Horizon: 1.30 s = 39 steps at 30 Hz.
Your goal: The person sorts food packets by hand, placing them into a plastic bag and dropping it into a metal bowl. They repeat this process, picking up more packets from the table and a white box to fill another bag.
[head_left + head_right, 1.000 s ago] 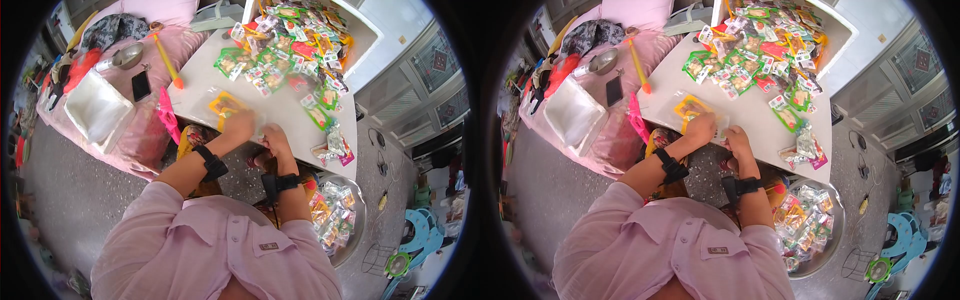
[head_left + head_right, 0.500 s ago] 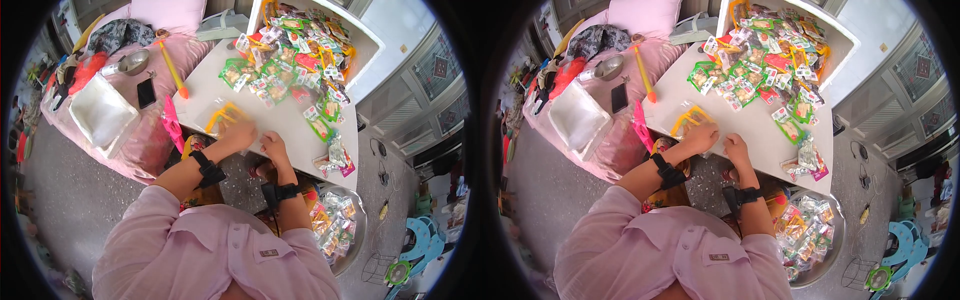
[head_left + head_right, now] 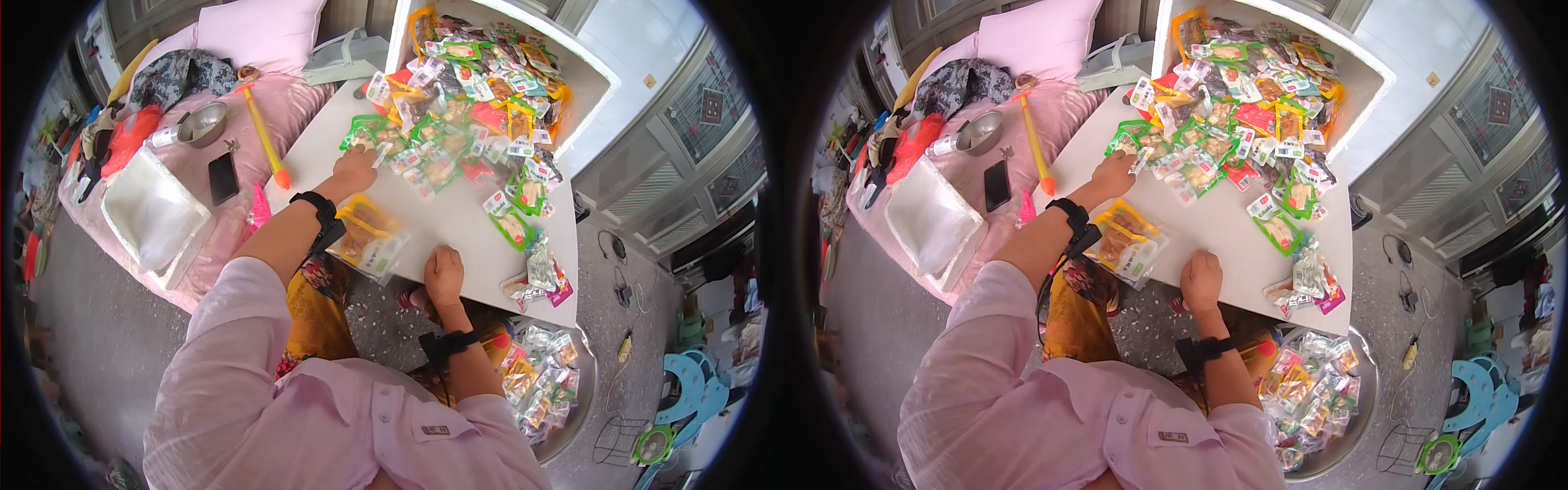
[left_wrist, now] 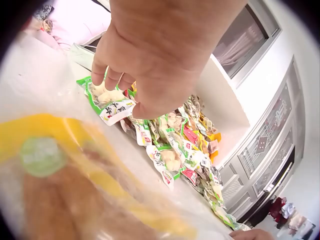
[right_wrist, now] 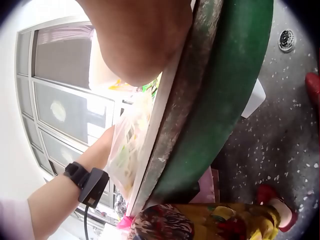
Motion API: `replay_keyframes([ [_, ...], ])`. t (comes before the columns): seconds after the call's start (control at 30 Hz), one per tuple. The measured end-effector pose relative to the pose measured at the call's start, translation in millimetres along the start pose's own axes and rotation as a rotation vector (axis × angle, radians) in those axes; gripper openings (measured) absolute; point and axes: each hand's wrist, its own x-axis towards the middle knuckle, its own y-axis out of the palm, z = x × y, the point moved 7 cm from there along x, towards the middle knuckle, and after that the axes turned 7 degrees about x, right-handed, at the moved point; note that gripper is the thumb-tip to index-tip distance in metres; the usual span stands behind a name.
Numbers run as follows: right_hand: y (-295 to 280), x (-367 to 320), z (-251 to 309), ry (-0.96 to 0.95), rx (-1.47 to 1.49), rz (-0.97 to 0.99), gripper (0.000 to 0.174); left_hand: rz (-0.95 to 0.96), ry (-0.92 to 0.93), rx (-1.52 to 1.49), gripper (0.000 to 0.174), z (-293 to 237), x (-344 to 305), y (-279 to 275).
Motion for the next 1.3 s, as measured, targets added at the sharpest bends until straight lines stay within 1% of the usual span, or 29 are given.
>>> replay_keyframes([
  [0.13,-1.7,2.6,2.6,0.004,0.003,-0.006,0.010,-0.106,0.007,0.061,0.049,0.6,28.9,-0.1],
  [0.23,-0.9,2.1,1.1,0.017,0.003,0.003,0.010,-0.103,0.028,0.086,0.051,-13.3,36.1,-8.9],
  [0.33,-0.2,1.8,-0.4,0.013,0.011,-0.004,0.009,-0.113,0.027,0.084,0.049,-19.1,50.4,-1.3],
  [0.43,-0.6,1.3,-2.0,0.009,0.016,-0.008,0.009,-0.104,0.051,-0.020,0.047,-24.4,62.4,-7.5],
  [0.53,1.1,0.4,-2.3,0.011,0.008,-0.003,0.009,-0.041,-0.018,-0.212,0.045,-17.4,80.4,-16.5],
  [0.63,1.6,1.6,-3.4,0.012,0.014,0.009,0.010,-0.110,-0.205,-0.583,0.041,8.8,114.9,13.3],
  [0.73,0.8,2.6,-2.4,0.008,0.024,0.019,0.011,-0.005,-0.289,-0.576,0.038,11.3,133.2,20.2],
  [0.83,-0.2,3.0,-0.9,0.006,0.026,0.018,0.011,-0.110,-0.348,-0.590,0.038,17.5,150.7,29.9],
  [0.87,0.0,3.8,-0.1,0.004,0.028,0.016,0.011,-0.146,-0.331,-0.668,0.040,18.9,153.7,33.3],
  [0.93,-0.2,4.2,0.5,0.000,0.001,0.013,0.010,-0.218,-0.294,-0.823,0.043,13.6,148.8,30.1],
  [1.0,-1.1,3.6,1.1,0.003,-0.012,0.009,0.010,-0.344,-0.265,-0.925,0.031,8.9,136.2,21.2],
  [1.03,-1.4,3.6,1.3,0.005,-0.011,0.006,0.010,-0.409,-0.249,-0.974,0.025,3.0,121.5,6.7],
  [1.07,-1.4,3.4,1.5,0.008,-0.010,0.003,0.009,-0.342,-0.261,-1.094,0.023,-2.7,107.2,0.8],
  [1.1,-0.7,2.6,0.9,0.005,-0.012,-0.001,0.009,-0.272,-0.272,-1.212,0.020,-15.5,80.3,-22.4],
  [1.13,0.5,1.2,-0.9,0.003,-0.015,-0.004,0.009,-0.199,-0.284,-1.329,0.018,-23.8,64.3,-33.1],
  [1.23,-0.5,-1.2,-2.1,0.000,-0.010,-0.017,0.009,-0.288,-0.199,-1.387,0.015,-6.9,48.1,-34.1],
  [1.3,-1.1,-1.4,-0.8,0.000,-0.004,-0.024,0.010,-0.231,-0.232,-1.474,0.013,2.8,29.3,-35.2],
])
